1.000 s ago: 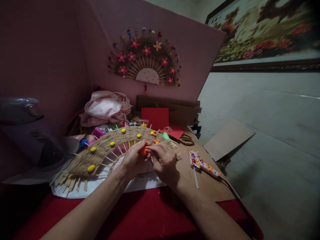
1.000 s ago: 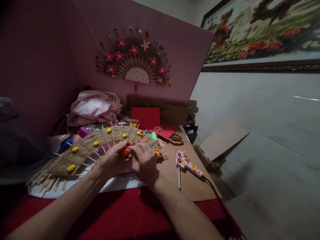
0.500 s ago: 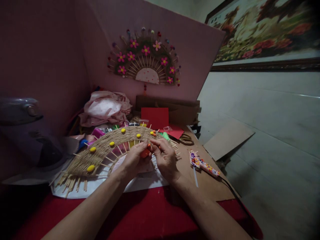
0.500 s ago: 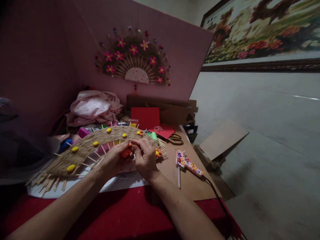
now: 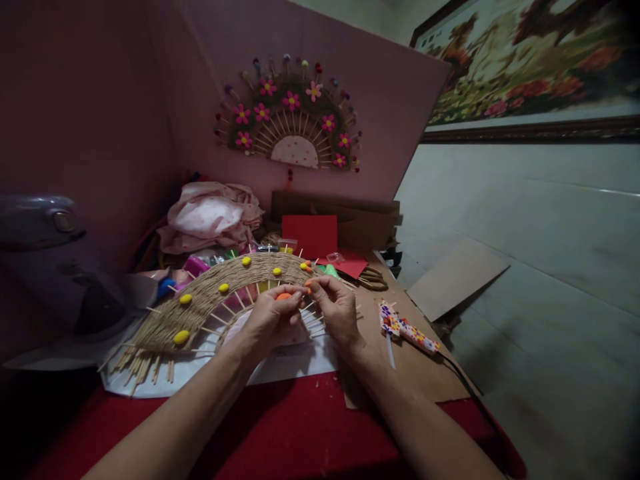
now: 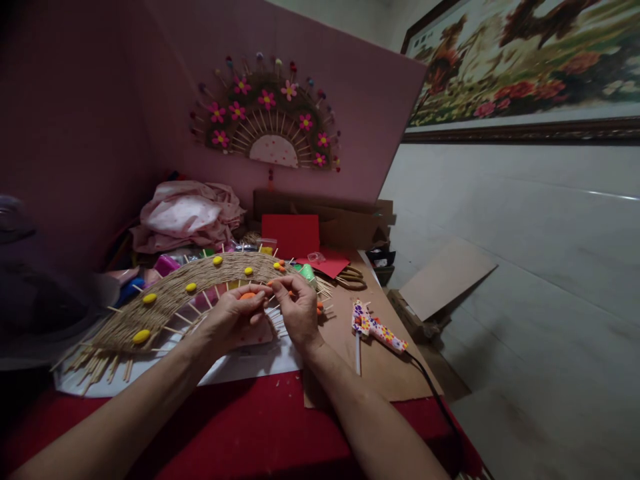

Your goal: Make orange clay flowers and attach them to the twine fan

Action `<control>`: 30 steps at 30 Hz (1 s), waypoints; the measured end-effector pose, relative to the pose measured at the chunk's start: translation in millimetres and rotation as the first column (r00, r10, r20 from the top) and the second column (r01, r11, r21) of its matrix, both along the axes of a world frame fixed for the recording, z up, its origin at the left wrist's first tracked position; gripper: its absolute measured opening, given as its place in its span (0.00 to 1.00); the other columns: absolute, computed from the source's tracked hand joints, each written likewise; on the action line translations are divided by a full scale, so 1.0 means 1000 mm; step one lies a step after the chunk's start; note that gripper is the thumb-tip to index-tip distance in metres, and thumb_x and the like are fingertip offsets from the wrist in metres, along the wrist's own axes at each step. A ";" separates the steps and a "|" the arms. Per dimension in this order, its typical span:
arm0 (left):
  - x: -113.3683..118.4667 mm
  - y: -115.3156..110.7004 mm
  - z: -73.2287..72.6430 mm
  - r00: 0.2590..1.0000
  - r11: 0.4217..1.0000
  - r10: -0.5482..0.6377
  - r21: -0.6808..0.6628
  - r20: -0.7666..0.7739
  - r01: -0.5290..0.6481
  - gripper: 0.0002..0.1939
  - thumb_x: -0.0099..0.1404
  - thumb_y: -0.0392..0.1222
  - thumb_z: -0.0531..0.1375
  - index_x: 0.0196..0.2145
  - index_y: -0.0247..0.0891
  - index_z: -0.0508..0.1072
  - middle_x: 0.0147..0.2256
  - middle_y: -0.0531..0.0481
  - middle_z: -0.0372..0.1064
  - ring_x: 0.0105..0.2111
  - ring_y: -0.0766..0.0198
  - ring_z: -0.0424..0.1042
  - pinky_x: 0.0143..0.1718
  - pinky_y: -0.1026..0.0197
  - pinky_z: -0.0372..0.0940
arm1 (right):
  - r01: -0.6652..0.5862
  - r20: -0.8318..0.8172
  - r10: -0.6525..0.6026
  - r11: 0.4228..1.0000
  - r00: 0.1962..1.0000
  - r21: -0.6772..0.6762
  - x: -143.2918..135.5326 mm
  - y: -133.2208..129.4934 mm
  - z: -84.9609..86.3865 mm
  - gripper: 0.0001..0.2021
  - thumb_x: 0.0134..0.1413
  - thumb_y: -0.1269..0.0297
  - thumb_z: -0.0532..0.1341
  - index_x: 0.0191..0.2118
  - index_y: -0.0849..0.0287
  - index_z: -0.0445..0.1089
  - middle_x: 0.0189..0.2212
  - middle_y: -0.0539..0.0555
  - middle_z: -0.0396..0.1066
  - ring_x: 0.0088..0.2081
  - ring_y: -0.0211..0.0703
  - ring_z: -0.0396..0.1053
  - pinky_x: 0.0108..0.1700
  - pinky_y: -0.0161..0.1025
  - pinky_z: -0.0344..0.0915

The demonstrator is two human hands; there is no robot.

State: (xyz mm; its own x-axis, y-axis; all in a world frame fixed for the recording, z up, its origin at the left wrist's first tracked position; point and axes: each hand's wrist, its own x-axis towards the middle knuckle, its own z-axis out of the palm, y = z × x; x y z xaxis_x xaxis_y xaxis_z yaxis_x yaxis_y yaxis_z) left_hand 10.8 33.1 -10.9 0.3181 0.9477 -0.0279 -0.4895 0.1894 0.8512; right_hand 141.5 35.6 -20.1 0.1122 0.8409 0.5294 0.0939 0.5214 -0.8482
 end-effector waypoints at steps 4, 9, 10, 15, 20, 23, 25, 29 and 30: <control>0.000 0.000 -0.002 1.000 1.000 0.005 -0.029 0.020 -0.004 0.17 0.49 0.49 0.68 0.26 0.32 0.71 0.15 0.58 0.55 0.13 0.77 0.50 0.14 0.70 0.44 | 0.001 0.069 -0.007 0.997 0.998 0.084 0.000 -0.001 0.002 0.06 0.52 0.62 0.63 0.31 0.58 0.73 0.30 0.52 0.70 0.36 0.41 0.67 0.38 0.38 0.65; -0.002 0.003 -0.004 1.000 1.000 0.013 0.027 0.024 -0.014 0.18 0.50 0.46 0.68 0.18 0.34 0.65 0.15 0.59 0.52 0.15 0.77 0.48 0.15 0.69 0.42 | -0.006 0.147 -0.016 0.988 0.989 0.153 0.000 -0.002 0.002 0.05 0.52 0.65 0.62 0.36 0.55 0.75 0.33 0.53 0.70 0.37 0.41 0.66 0.40 0.40 0.65; -0.003 0.003 -0.004 0.999 0.999 0.011 0.040 0.032 -0.012 0.18 0.51 0.46 0.67 0.18 0.34 0.64 0.15 0.59 0.52 0.15 0.76 0.48 0.15 0.69 0.42 | -0.004 0.151 -0.020 0.988 0.988 0.158 0.000 -0.002 0.001 0.06 0.52 0.65 0.62 0.37 0.55 0.74 0.34 0.53 0.70 0.38 0.41 0.67 0.40 0.40 0.65; -0.004 0.004 -0.006 1.000 0.999 -0.018 0.042 0.022 0.017 0.16 0.51 0.46 0.67 0.20 0.34 0.66 0.15 0.59 0.52 0.15 0.76 0.48 0.15 0.69 0.42 | 0.005 0.161 -0.035 0.984 0.986 0.180 0.001 0.000 -0.001 0.04 0.53 0.65 0.62 0.31 0.57 0.74 0.30 0.51 0.69 0.36 0.40 0.66 0.39 0.40 0.64; -0.004 0.004 -0.007 1.000 0.997 -0.005 0.083 0.014 0.004 0.18 0.51 0.47 0.67 0.18 0.34 0.65 0.15 0.59 0.52 0.15 0.76 0.48 0.16 0.69 0.42 | -0.013 0.179 -0.021 0.983 0.984 0.185 0.001 -0.001 0.001 0.04 0.53 0.64 0.62 0.34 0.56 0.74 0.31 0.52 0.69 0.37 0.40 0.66 0.41 0.40 0.64; -0.003 0.004 -0.006 1.000 0.997 0.002 0.083 -0.007 -0.002 0.18 0.51 0.49 0.67 0.19 0.33 0.66 0.15 0.58 0.53 0.15 0.76 0.48 0.16 0.68 0.42 | -0.010 0.186 -0.022 0.986 0.982 0.169 0.001 -0.002 0.001 0.04 0.53 0.64 0.62 0.32 0.56 0.74 0.30 0.51 0.69 0.36 0.40 0.66 0.40 0.39 0.64; -0.003 0.004 -0.004 1.000 0.997 0.004 0.079 -0.031 -0.002 0.18 0.50 0.50 0.67 0.19 0.33 0.66 0.15 0.58 0.53 0.14 0.76 0.48 0.16 0.68 0.41 | -0.006 0.167 -0.022 0.986 0.986 0.168 0.001 -0.001 0.001 0.04 0.52 0.64 0.63 0.30 0.56 0.74 0.29 0.51 0.69 0.35 0.40 0.66 0.39 0.39 0.64; -0.003 0.003 -0.003 1.000 0.995 0.013 0.099 -0.025 -0.011 0.17 0.50 0.48 0.67 0.18 0.33 0.66 0.14 0.58 0.53 0.14 0.76 0.49 0.16 0.68 0.41 | -0.024 0.151 -0.002 0.985 0.989 0.171 0.001 0.000 0.000 0.04 0.51 0.66 0.64 0.35 0.55 0.74 0.31 0.51 0.70 0.36 0.41 0.66 0.39 0.40 0.64; -0.003 0.004 -0.003 1.000 0.994 0.012 0.107 -0.017 -0.010 0.17 0.51 0.47 0.67 0.18 0.34 0.66 0.14 0.58 0.53 0.15 0.76 0.49 0.16 0.68 0.41 | -0.024 0.151 -0.002 0.985 0.989 0.168 0.001 0.000 0.000 0.05 0.51 0.66 0.64 0.35 0.55 0.74 0.31 0.52 0.70 0.36 0.41 0.66 0.39 0.40 0.64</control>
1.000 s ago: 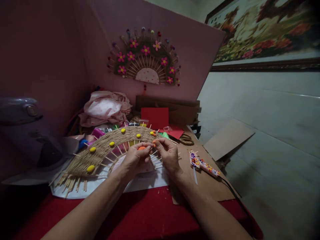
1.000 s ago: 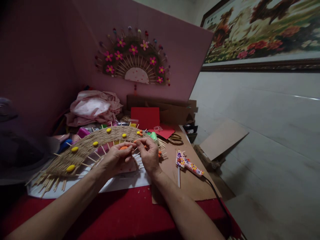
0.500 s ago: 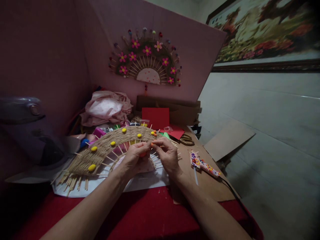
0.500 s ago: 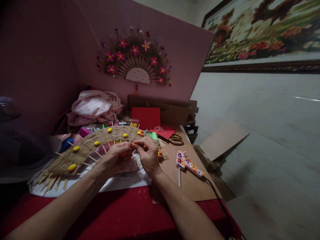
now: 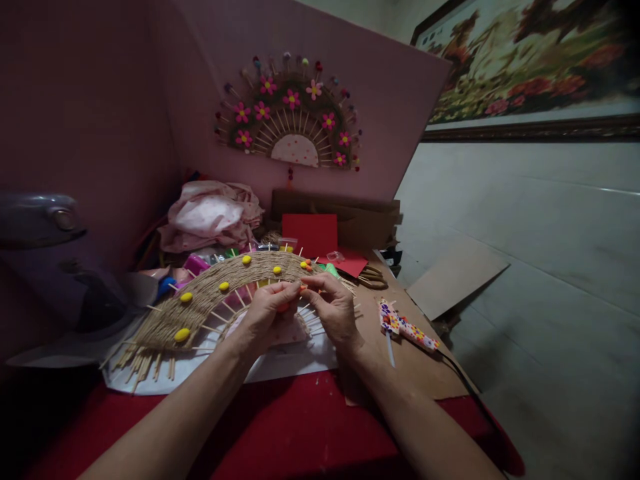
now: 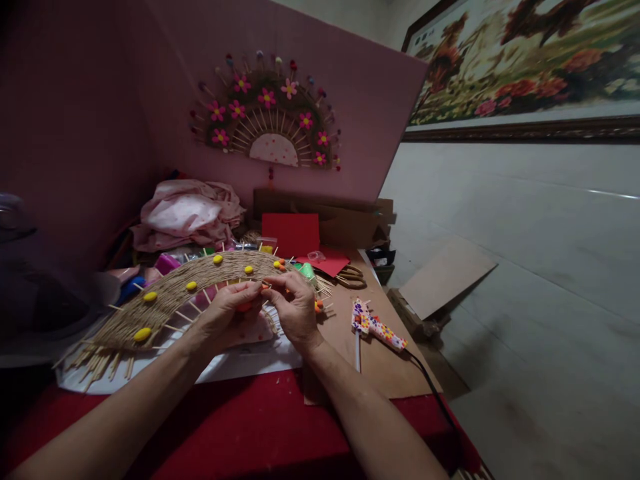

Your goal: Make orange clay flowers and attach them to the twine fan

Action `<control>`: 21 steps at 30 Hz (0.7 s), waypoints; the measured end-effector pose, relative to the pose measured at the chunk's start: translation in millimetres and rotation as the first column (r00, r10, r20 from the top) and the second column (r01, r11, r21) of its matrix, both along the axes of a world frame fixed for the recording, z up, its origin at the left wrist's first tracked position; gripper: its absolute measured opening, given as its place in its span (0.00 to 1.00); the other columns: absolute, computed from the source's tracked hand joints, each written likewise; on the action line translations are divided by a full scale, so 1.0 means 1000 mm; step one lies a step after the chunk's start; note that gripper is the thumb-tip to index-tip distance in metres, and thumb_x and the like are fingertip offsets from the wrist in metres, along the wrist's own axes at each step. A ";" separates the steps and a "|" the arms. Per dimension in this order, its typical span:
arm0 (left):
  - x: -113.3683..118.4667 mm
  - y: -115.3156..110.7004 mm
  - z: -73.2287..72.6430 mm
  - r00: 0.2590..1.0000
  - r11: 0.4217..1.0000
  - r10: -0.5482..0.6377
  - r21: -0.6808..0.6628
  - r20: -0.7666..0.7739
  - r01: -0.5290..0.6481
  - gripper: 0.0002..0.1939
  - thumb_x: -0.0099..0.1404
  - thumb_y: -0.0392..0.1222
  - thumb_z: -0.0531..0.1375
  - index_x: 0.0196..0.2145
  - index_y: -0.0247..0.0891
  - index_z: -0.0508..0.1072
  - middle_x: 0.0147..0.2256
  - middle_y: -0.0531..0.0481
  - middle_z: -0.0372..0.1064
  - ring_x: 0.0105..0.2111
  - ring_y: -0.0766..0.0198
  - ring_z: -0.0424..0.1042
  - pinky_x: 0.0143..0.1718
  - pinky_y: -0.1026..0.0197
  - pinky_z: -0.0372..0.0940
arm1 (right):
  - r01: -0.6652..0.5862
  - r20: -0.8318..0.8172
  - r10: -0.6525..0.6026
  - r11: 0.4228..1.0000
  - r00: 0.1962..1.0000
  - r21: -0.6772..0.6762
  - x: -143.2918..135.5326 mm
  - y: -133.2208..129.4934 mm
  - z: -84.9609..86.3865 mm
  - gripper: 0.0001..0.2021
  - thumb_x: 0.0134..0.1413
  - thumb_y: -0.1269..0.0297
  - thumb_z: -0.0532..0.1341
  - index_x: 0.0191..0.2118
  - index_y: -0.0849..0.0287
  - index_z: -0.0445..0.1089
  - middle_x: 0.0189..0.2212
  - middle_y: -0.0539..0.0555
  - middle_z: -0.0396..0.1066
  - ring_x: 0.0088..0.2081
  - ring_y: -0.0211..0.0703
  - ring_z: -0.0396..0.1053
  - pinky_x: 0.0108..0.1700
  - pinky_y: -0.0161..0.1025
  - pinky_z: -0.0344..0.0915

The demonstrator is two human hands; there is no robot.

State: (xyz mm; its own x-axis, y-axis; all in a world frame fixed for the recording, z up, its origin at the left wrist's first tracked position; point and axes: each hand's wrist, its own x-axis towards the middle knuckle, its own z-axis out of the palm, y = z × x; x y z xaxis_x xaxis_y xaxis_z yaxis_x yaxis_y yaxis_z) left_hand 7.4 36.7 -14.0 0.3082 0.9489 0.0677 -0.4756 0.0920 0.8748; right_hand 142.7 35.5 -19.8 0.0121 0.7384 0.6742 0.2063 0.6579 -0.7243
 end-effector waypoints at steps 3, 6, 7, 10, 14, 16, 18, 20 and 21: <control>0.000 0.000 -0.001 1.000 1.000 -0.005 0.000 0.002 0.005 0.17 0.51 0.48 0.66 0.18 0.34 0.66 0.15 0.58 0.53 0.14 0.76 0.49 0.16 0.68 0.41 | 0.023 -0.010 -0.023 1.000 1.000 0.013 0.000 0.000 0.001 0.02 0.50 0.65 0.64 0.31 0.56 0.75 0.29 0.51 0.69 0.34 0.40 0.66 0.38 0.40 0.64; 0.000 0.000 0.000 1.000 1.000 -0.003 -0.019 0.009 0.003 0.17 0.51 0.47 0.67 0.18 0.34 0.66 0.15 0.58 0.54 0.14 0.76 0.49 0.15 0.69 0.41 | 0.025 -0.011 -0.025 0.999 1.000 0.025 0.000 0.000 0.001 0.02 0.50 0.66 0.64 0.31 0.56 0.75 0.29 0.51 0.68 0.34 0.40 0.66 0.38 0.39 0.64; 0.000 -0.001 0.001 1.000 1.000 0.001 -0.018 0.021 0.000 0.17 0.51 0.47 0.67 0.18 0.33 0.66 0.15 0.58 0.53 0.15 0.76 0.49 0.15 0.69 0.42 | 0.019 -0.001 -0.019 1.000 1.000 0.018 0.001 0.001 0.001 0.03 0.50 0.66 0.64 0.32 0.56 0.75 0.29 0.51 0.68 0.35 0.40 0.66 0.38 0.39 0.65; -0.001 -0.001 0.005 0.998 0.999 0.033 -0.002 0.049 -0.033 0.14 0.50 0.44 0.68 0.20 0.33 0.69 0.15 0.59 0.53 0.15 0.77 0.48 0.16 0.70 0.42 | 0.004 0.028 -0.003 0.999 1.000 -0.031 0.002 0.002 -0.002 0.08 0.50 0.64 0.64 0.38 0.56 0.73 0.31 0.52 0.68 0.35 0.40 0.66 0.36 0.38 0.65; -0.001 0.000 0.009 0.989 0.988 0.149 0.041 0.005 -0.149 0.09 0.50 0.42 0.68 0.26 0.33 0.74 0.14 0.59 0.56 0.15 0.76 0.49 0.16 0.70 0.43 | -0.002 0.005 0.003 0.997 1.000 -0.080 0.002 0.005 -0.007 0.14 0.48 0.65 0.64 0.43 0.56 0.69 0.34 0.52 0.68 0.35 0.39 0.66 0.35 0.36 0.65; -0.001 -0.001 0.010 0.977 0.974 0.208 0.099 -0.038 -0.203 0.08 0.49 0.40 0.68 0.26 0.34 0.76 0.15 0.56 0.61 0.16 0.75 0.54 0.17 0.70 0.48 | 0.010 0.011 -0.009 0.997 1.000 -0.075 0.002 0.005 -0.008 0.16 0.48 0.66 0.64 0.45 0.56 0.68 0.34 0.51 0.67 0.34 0.39 0.65 0.35 0.35 0.65; 0.000 -0.002 0.012 0.963 0.954 0.256 0.183 -0.084 -0.238 0.06 0.48 0.37 0.69 0.26 0.35 0.78 0.21 0.51 0.69 0.22 0.70 0.64 0.22 0.68 0.57 | 0.046 0.051 -0.043 0.997 0.998 -0.061 0.002 0.005 -0.007 0.17 0.48 0.68 0.63 0.46 0.56 0.66 0.34 0.51 0.67 0.34 0.38 0.65 0.34 0.35 0.65; -0.001 -0.003 0.012 0.943 0.924 0.308 0.277 -0.124 -0.265 0.05 0.47 0.33 0.69 0.25 0.37 0.79 0.27 0.48 0.74 0.29 0.65 0.69 0.31 0.66 0.62 | 0.097 0.119 -0.092 0.995 0.989 -0.031 0.003 0.003 -0.004 0.17 0.49 0.70 0.62 0.47 0.56 0.66 0.35 0.52 0.67 0.34 0.39 0.64 0.34 0.36 0.65; -0.001 -0.003 0.012 0.933 0.907 0.333 0.320 -0.140 -0.276 0.06 0.46 0.31 0.68 0.25 0.38 0.79 0.29 0.48 0.74 0.31 0.64 0.69 0.34 0.65 0.63 | 0.122 0.158 -0.120 0.992 0.980 -0.005 0.004 0.001 -0.003 0.18 0.49 0.72 0.61 0.48 0.56 0.65 0.36 0.52 0.66 0.34 0.40 0.64 0.34 0.36 0.65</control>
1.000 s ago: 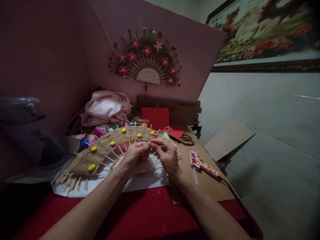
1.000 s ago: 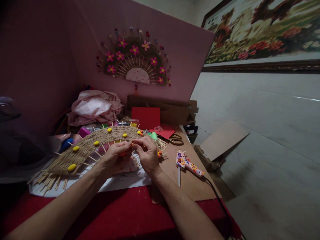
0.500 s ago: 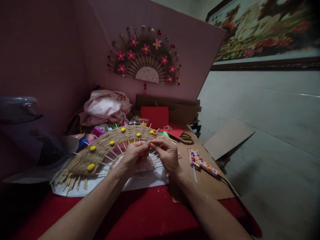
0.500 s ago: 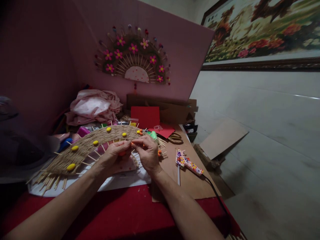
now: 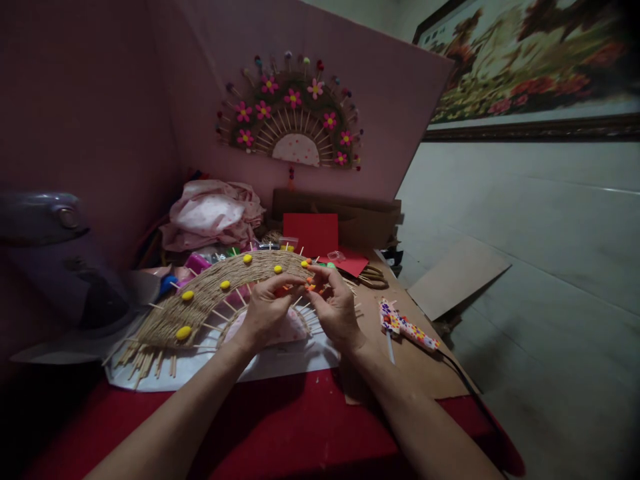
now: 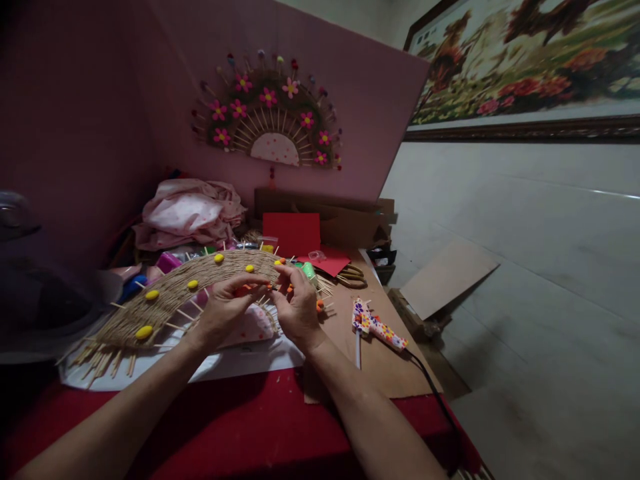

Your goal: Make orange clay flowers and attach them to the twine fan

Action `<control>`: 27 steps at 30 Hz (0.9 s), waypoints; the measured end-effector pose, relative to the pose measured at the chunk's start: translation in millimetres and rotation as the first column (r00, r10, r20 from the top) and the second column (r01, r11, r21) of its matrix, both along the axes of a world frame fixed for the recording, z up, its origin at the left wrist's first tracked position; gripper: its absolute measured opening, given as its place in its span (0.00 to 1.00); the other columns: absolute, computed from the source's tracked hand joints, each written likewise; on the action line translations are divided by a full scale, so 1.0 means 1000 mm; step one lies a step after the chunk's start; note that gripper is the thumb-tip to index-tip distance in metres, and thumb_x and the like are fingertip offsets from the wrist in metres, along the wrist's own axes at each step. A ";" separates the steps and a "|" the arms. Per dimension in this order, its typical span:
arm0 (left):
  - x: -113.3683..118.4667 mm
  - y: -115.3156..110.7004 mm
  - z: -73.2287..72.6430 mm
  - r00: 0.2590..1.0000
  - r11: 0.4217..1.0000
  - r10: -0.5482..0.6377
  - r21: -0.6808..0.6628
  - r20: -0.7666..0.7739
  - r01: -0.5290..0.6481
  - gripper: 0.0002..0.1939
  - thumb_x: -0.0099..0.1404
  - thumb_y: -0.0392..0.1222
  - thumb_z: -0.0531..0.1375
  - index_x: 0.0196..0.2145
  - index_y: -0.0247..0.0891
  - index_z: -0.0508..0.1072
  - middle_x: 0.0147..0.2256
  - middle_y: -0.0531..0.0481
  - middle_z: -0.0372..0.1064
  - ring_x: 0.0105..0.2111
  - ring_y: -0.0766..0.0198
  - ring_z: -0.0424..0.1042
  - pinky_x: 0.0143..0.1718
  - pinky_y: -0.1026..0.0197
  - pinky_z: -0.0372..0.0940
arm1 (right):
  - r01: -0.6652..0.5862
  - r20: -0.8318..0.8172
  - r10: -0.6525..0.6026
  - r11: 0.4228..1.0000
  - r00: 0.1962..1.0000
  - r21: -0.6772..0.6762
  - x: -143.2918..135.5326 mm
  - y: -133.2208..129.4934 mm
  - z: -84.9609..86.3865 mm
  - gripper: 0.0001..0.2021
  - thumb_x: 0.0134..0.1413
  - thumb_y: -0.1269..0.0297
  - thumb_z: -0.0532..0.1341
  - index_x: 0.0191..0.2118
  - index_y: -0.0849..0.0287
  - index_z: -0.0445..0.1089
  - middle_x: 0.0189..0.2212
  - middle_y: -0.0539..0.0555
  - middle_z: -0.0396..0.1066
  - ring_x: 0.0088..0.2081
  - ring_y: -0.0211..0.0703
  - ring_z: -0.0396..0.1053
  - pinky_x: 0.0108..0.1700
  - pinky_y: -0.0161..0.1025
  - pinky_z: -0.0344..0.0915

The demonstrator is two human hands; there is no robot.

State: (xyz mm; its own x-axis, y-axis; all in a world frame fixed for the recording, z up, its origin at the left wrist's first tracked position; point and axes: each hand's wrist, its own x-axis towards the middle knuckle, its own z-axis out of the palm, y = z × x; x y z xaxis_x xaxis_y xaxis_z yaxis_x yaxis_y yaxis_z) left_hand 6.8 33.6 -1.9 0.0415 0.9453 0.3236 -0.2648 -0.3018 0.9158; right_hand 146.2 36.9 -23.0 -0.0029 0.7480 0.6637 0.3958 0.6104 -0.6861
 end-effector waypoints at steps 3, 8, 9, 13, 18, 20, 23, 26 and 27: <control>-0.001 0.000 -0.002 0.995 0.994 0.060 0.097 -0.082 -0.052 0.09 0.46 0.28 0.67 0.25 0.40 0.79 0.29 0.49 0.75 0.32 0.63 0.69 0.37 0.65 0.62 | 0.055 0.120 -0.065 0.995 0.991 0.083 0.002 -0.003 0.003 0.20 0.49 0.74 0.58 0.50 0.55 0.64 0.38 0.54 0.66 0.36 0.42 0.65 0.35 0.38 0.65; -0.004 0.003 -0.007 0.961 0.961 0.155 0.260 -0.229 -0.093 0.09 0.52 0.31 0.64 0.30 0.42 0.80 0.31 0.48 0.75 0.32 0.62 0.69 0.38 0.63 0.62 | 0.108 0.228 -0.152 0.975 0.962 0.192 0.004 -0.006 0.005 0.21 0.52 0.73 0.58 0.53 0.56 0.61 0.41 0.56 0.67 0.38 0.45 0.66 0.36 0.41 0.65; -0.004 0.003 -0.008 0.955 0.958 0.149 0.276 -0.255 -0.076 0.09 0.52 0.31 0.64 0.30 0.43 0.80 0.31 0.48 0.75 0.33 0.62 0.69 0.38 0.63 0.62 | 0.115 0.241 -0.164 0.972 0.956 0.204 0.004 -0.006 0.005 0.21 0.52 0.73 0.57 0.53 0.56 0.61 0.42 0.56 0.67 0.38 0.45 0.66 0.36 0.41 0.65; -0.004 0.001 -0.008 0.960 0.965 0.143 0.248 -0.241 -0.081 0.10 0.51 0.31 0.65 0.30 0.44 0.79 0.31 0.49 0.74 0.33 0.62 0.68 0.39 0.62 0.61 | 0.132 0.255 -0.191 0.964 0.948 0.230 0.005 -0.006 0.004 0.21 0.53 0.73 0.57 0.54 0.56 0.61 0.41 0.57 0.68 0.38 0.45 0.66 0.36 0.42 0.65; -0.003 0.001 -0.005 0.968 0.966 0.140 0.242 -0.208 -0.088 0.06 0.51 0.34 0.66 0.29 0.41 0.80 0.30 0.48 0.74 0.32 0.63 0.68 0.38 0.64 0.60 | 0.142 0.256 -0.202 0.962 0.945 0.236 0.006 -0.006 0.005 0.20 0.54 0.72 0.58 0.53 0.56 0.61 0.41 0.57 0.67 0.38 0.45 0.66 0.36 0.42 0.65; -0.004 0.002 -0.004 0.978 0.978 0.139 0.174 -0.155 -0.112 0.04 0.52 0.37 0.66 0.29 0.38 0.79 0.28 0.48 0.73 0.29 0.65 0.67 0.34 0.65 0.61 | 0.130 0.242 -0.184 0.967 0.953 0.221 0.005 -0.006 0.006 0.17 0.55 0.70 0.58 0.51 0.56 0.63 0.40 0.56 0.68 0.38 0.44 0.66 0.37 0.41 0.65; -0.006 0.006 -0.003 0.999 0.999 0.033 -0.015 -0.037 -0.034 0.08 0.53 0.43 0.65 0.26 0.35 0.76 0.19 0.54 0.64 0.19 0.72 0.58 0.20 0.68 0.53 | 0.087 0.201 -0.127 0.976 0.971 0.199 0.004 -0.006 0.005 0.11 0.57 0.68 0.58 0.46 0.56 0.66 0.37 0.54 0.68 0.37 0.42 0.66 0.37 0.40 0.65; -0.006 0.008 -0.006 0.992 0.985 -0.120 -0.119 0.043 0.124 0.12 0.54 0.47 0.65 0.25 0.34 0.73 0.15 0.59 0.54 0.15 0.75 0.48 0.16 0.69 0.42 | 0.057 0.159 -0.089 0.979 0.983 0.197 0.002 -0.005 0.004 0.09 0.57 0.66 0.59 0.44 0.57 0.67 0.35 0.54 0.68 0.36 0.41 0.66 0.37 0.40 0.65; -0.006 0.008 -0.007 0.986 0.978 -0.158 -0.128 0.057 0.165 0.13 0.54 0.48 0.65 0.24 0.34 0.72 0.15 0.59 0.54 0.15 0.75 0.48 0.17 0.69 0.42 | 0.049 0.148 -0.079 0.979 0.986 0.199 0.002 -0.005 0.003 0.09 0.56 0.65 0.59 0.44 0.57 0.68 0.35 0.54 0.68 0.35 0.41 0.66 0.37 0.40 0.65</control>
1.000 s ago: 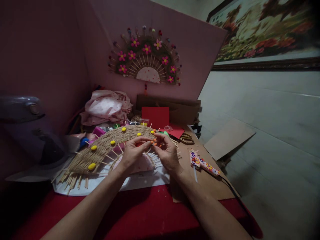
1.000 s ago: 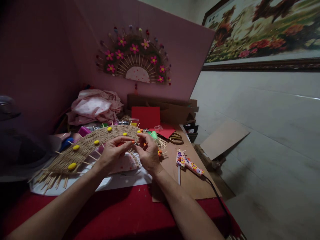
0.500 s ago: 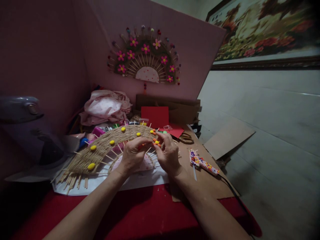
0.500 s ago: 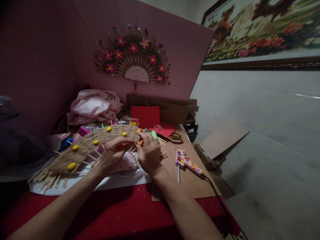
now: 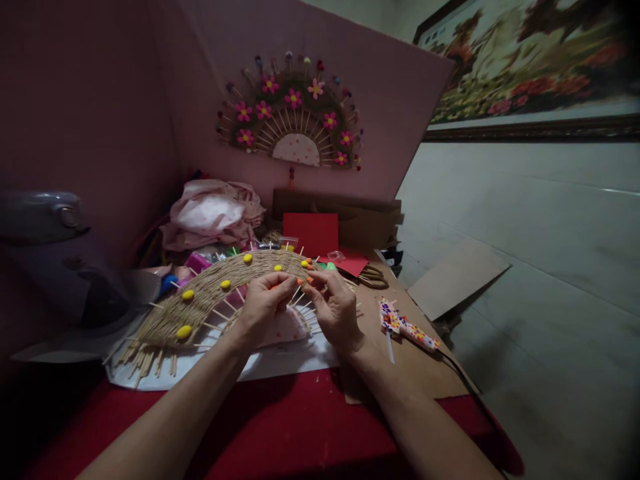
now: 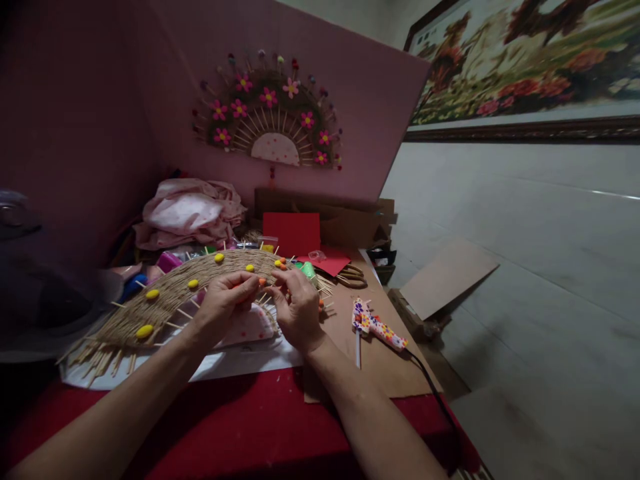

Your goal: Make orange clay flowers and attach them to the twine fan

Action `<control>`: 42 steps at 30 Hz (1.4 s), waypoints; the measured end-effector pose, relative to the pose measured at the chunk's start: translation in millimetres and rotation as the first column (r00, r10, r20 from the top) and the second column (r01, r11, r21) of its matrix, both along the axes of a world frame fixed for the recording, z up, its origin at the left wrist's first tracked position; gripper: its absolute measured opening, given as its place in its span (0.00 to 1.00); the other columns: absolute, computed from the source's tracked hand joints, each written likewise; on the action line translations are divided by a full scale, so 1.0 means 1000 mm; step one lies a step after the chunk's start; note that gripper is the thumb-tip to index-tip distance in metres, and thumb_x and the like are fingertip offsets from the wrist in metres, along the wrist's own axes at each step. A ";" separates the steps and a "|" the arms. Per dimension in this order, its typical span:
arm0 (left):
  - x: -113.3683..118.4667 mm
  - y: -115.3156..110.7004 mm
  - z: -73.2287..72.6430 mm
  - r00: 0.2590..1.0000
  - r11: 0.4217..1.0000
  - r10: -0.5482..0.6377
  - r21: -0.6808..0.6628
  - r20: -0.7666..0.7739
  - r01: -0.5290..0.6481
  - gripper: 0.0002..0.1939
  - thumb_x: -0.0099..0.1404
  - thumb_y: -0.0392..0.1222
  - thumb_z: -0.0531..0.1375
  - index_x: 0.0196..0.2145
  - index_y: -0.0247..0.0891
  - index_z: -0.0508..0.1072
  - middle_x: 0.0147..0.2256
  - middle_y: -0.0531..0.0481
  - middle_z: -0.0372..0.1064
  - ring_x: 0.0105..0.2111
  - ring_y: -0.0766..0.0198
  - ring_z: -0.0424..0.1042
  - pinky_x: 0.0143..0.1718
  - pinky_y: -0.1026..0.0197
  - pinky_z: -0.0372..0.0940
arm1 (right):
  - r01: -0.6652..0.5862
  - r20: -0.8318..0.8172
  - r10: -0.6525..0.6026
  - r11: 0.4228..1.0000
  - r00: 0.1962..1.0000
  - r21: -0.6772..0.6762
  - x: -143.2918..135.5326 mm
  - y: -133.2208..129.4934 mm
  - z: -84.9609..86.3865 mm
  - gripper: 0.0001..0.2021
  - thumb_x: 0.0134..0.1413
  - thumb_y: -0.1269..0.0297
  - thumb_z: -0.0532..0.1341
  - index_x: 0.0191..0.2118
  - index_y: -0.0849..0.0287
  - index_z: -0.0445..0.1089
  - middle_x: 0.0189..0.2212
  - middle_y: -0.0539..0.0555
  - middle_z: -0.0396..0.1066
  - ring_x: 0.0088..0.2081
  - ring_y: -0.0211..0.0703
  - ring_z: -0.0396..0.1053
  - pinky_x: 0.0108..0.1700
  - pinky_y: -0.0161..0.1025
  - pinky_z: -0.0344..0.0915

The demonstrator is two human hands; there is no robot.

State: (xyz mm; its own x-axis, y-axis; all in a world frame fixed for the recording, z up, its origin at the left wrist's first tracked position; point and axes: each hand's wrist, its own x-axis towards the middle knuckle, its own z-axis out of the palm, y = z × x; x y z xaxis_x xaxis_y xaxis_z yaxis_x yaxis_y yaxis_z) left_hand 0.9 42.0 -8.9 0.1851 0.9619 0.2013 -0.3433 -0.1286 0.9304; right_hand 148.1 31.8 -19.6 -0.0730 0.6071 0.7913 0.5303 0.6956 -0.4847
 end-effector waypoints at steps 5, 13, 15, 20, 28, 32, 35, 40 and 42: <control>0.002 -0.003 -0.003 0.993 0.992 -0.110 -0.064 0.032 0.111 0.16 0.53 0.49 0.65 0.21 0.34 0.68 0.15 0.59 0.53 0.15 0.76 0.46 0.17 0.68 0.40 | -0.067 -0.041 0.068 0.997 0.997 0.036 -0.001 0.001 -0.001 0.02 0.55 0.66 0.61 0.35 0.56 0.70 0.30 0.52 0.68 0.34 0.41 0.65 0.36 0.39 0.64; 0.003 -0.005 0.000 0.987 0.985 -0.133 -0.102 0.087 0.142 0.16 0.53 0.48 0.66 0.21 0.33 0.67 0.16 0.58 0.55 0.16 0.76 0.47 0.17 0.68 0.40 | -0.074 -0.016 0.074 0.997 0.997 0.028 -0.001 0.000 -0.001 0.04 0.55 0.67 0.60 0.38 0.57 0.71 0.32 0.53 0.69 0.36 0.41 0.66 0.36 0.39 0.64; 0.003 -0.005 0.000 0.986 0.984 -0.132 -0.107 0.100 0.142 0.16 0.53 0.48 0.66 0.22 0.33 0.68 0.16 0.58 0.55 0.16 0.76 0.47 0.17 0.68 0.40 | -0.080 -0.015 0.081 0.996 0.997 0.031 -0.001 0.000 -0.001 0.05 0.55 0.68 0.60 0.38 0.56 0.71 0.32 0.53 0.70 0.36 0.41 0.66 0.36 0.39 0.64; 0.003 -0.003 -0.003 0.980 0.978 -0.159 -0.116 0.118 0.173 0.16 0.55 0.48 0.64 0.21 0.33 0.67 0.16 0.57 0.55 0.15 0.76 0.48 0.16 0.68 0.41 | -0.089 -0.073 0.094 0.994 0.993 0.068 -0.001 0.001 -0.002 0.03 0.55 0.69 0.60 0.36 0.56 0.70 0.31 0.52 0.69 0.35 0.41 0.67 0.37 0.40 0.65; 0.003 -0.003 -0.004 0.973 0.969 -0.188 -0.134 0.138 0.206 0.17 0.55 0.46 0.64 0.19 0.34 0.65 0.16 0.57 0.54 0.16 0.76 0.48 0.17 0.67 0.41 | -0.104 -0.076 0.110 0.992 0.991 0.075 -0.001 0.001 -0.002 0.03 0.55 0.70 0.60 0.35 0.56 0.70 0.31 0.52 0.69 0.35 0.41 0.66 0.36 0.39 0.64; 0.002 -0.004 -0.004 0.963 0.962 -0.217 -0.130 0.162 0.239 0.17 0.54 0.45 0.65 0.18 0.34 0.63 0.16 0.58 0.52 0.16 0.76 0.46 0.18 0.67 0.40 | -0.092 -0.056 0.095 0.994 0.994 0.057 -0.001 0.000 -0.002 0.04 0.54 0.69 0.61 0.37 0.56 0.70 0.31 0.52 0.69 0.34 0.41 0.66 0.35 0.39 0.64; 0.002 -0.004 -0.003 0.965 0.965 -0.208 -0.125 0.161 0.229 0.17 0.54 0.45 0.65 0.19 0.34 0.64 0.16 0.58 0.52 0.16 0.76 0.46 0.18 0.67 0.40 | -0.066 -0.047 0.068 0.997 0.997 0.037 0.000 0.000 -0.002 0.05 0.54 0.67 0.61 0.39 0.57 0.69 0.31 0.52 0.69 0.33 0.41 0.66 0.34 0.39 0.64; 0.003 -0.004 -0.002 0.973 0.971 -0.191 -0.123 0.127 0.206 0.18 0.53 0.47 0.65 0.18 0.34 0.64 0.15 0.58 0.53 0.16 0.75 0.47 0.17 0.66 0.40 | -0.080 -0.034 0.082 0.995 0.996 0.051 -0.001 0.000 -0.002 0.02 0.55 0.69 0.60 0.34 0.57 0.69 0.31 0.52 0.68 0.36 0.41 0.66 0.36 0.39 0.64; 0.003 -0.004 -0.003 0.972 0.970 -0.196 -0.117 0.129 0.211 0.18 0.53 0.47 0.66 0.18 0.34 0.64 0.15 0.59 0.52 0.15 0.75 0.46 0.17 0.66 0.40 | -0.084 -0.034 0.085 0.996 0.996 0.040 -0.001 -0.001 -0.001 0.03 0.55 0.69 0.60 0.35 0.57 0.70 0.32 0.52 0.68 0.35 0.40 0.66 0.36 0.39 0.64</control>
